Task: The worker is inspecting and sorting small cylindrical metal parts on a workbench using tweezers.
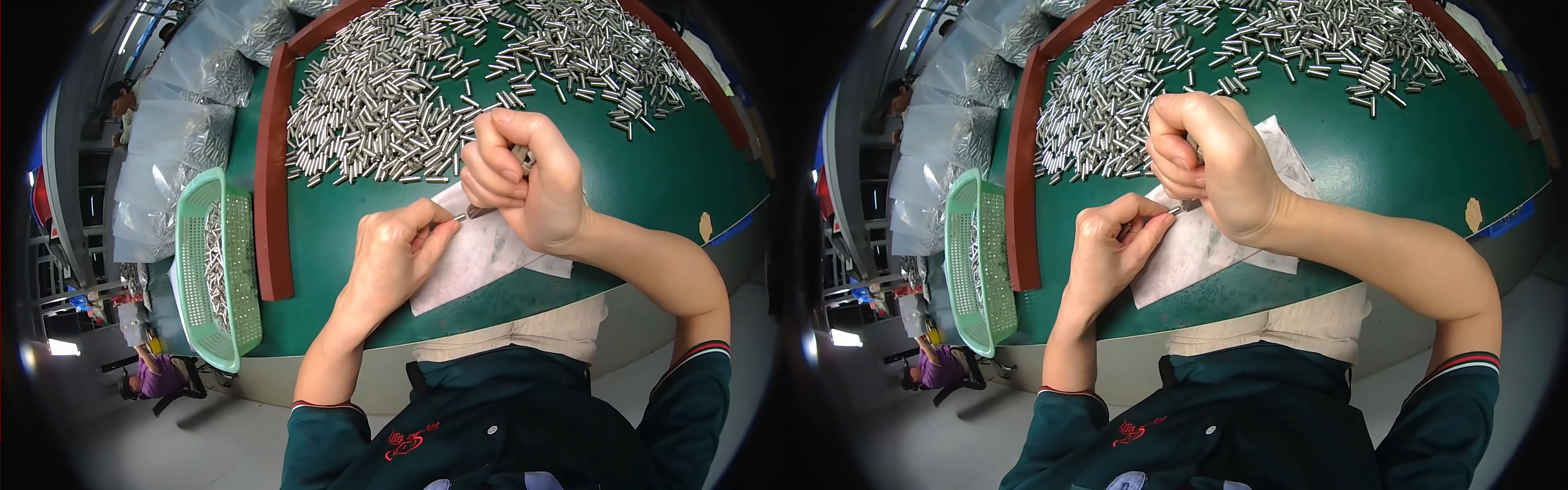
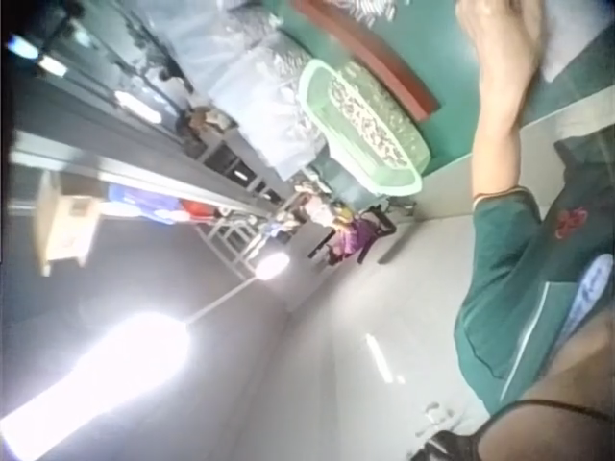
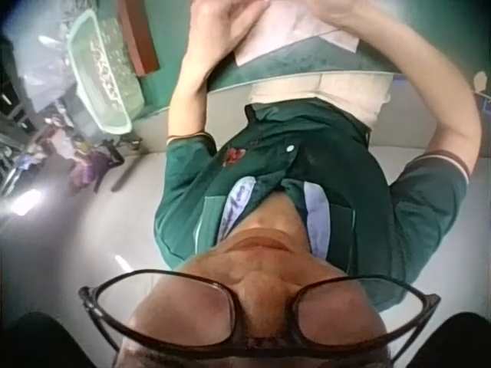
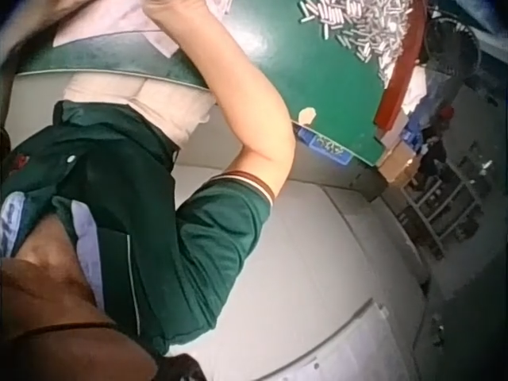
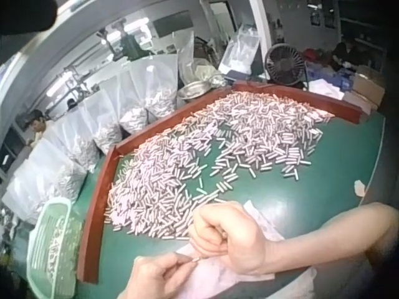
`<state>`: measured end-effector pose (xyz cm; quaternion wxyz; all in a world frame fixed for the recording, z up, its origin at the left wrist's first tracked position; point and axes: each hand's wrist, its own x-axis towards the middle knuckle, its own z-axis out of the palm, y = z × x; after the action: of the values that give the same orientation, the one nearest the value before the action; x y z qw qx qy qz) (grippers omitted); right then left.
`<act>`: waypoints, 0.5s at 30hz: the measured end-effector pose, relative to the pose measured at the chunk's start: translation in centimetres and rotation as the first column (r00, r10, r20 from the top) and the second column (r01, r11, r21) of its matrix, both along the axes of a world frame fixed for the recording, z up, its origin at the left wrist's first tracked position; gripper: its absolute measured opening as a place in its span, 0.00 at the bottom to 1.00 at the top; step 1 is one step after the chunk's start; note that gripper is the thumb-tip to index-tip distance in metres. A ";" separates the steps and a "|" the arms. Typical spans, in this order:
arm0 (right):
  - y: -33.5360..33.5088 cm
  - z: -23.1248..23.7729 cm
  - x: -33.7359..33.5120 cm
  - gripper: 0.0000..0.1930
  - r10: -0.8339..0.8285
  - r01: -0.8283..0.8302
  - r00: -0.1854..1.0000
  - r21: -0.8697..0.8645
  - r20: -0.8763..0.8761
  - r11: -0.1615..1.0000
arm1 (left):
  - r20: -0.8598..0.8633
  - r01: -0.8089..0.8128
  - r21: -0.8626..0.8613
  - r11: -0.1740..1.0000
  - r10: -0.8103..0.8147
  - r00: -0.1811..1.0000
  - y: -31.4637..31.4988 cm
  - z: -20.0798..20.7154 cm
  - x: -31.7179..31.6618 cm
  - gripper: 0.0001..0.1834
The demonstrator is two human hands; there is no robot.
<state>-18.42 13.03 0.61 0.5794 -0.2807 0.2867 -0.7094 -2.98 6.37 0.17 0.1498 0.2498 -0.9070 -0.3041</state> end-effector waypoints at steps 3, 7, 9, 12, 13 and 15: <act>0.0 -0.1 0.1 0.20 -0.011 0.011 1.000 0.007 0.022 1.000 | 0.011 -0.008 0.005 1.000 0.008 1.000 0.1 0.1 -0.1 0.04; 0.0 -0.2 0.2 0.20 -0.018 0.017 0.999 0.018 0.041 1.000 | 0.018 -0.010 0.005 1.000 0.010 1.000 0.1 0.1 -0.1 0.04; 0.0 -0.2 0.3 0.20 -0.020 0.019 0.999 0.027 0.050 0.999 | 0.011 -0.016 0.010 1.000 0.016 1.000 0.2 0.0 -0.1 0.04; -0.1 -0.3 0.3 0.20 -0.028 0.027 0.999 0.031 0.036 0.999 | 0.018 -0.016 0.010 1.000 0.015 1.000 0.2 0.1 0.0 0.04; -0.1 -0.2 0.3 0.20 -0.029 0.027 0.999 0.032 0.036 0.999 | 0.018 -0.016 0.010 1.000 0.015 1.000 0.2 0.1 0.0 0.04; -0.1 -0.2 0.2 0.20 -0.019 0.018 0.999 0.026 0.038 1.000 | 0.006 -0.017 0.018 1.000 0.017 1.000 0.2 0.1 -0.1 0.04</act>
<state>-18.18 12.93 0.42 0.5820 -0.2570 0.2871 -0.7161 -3.06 6.53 0.26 0.1477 0.2598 -0.9024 -0.3105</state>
